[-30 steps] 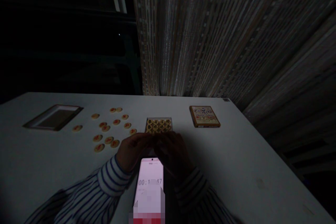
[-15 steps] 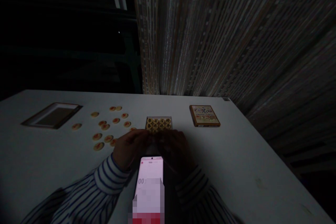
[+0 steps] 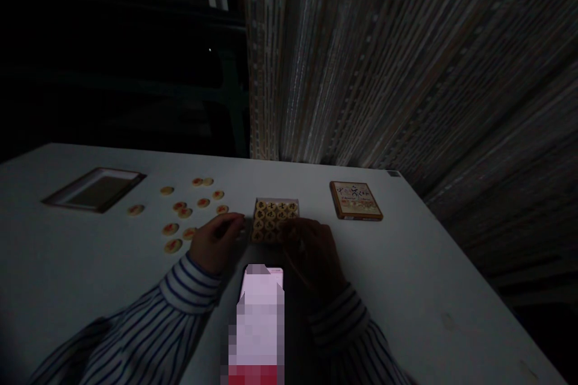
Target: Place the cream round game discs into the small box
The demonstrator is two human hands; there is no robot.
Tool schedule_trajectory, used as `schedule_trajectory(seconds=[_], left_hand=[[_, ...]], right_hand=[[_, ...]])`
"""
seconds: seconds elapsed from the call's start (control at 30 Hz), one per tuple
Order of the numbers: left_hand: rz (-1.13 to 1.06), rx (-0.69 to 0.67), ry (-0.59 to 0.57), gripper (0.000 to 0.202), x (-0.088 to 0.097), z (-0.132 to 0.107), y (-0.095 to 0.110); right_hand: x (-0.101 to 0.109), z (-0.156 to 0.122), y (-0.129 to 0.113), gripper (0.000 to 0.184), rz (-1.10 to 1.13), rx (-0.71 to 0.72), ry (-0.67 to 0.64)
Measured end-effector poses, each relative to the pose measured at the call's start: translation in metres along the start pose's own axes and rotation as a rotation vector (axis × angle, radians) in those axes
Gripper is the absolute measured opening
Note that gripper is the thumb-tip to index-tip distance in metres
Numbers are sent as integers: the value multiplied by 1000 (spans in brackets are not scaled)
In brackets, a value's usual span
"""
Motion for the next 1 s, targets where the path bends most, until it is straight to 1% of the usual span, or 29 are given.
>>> schedule_trajectory(seconds=[0.13,0.23,0.33,0.47,0.63,0.8,1.0], left_hand=[[43,-38,-19,25,-1,-1,3],[61,-52,-24,25,-1,-1,2],[81,-59,-38,24,-2,-1,1],[105,-71,-50,23,-2,0,3],[120,-98,-57,22,-3,-1,5],[97,-93,-38,21,-3,-1,2],[111,-97,-57,20,-3,-1,5]], right_hand=[[-8,2,2,16,32,37,-11],[-12,2,5,15,40,46,4],[-16,1,7,17,0,45,15],[-21,-2,16,19,-64,9,24],[-30,-6,24,19,-111,16,0],[-30,-6,25,19,-94,-1,12],[-31,-6,24,21,-102,-29,-35]])
Point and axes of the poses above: each hand's wrist, its own z-axis towards the middle knuckle, its own x-axis out of the back of the hand, y = z × x, the point moved 7 cm from there along z, towards the middle knuckle, and after that the axes turned 8 degrees about -x, right-handed, at the moved point
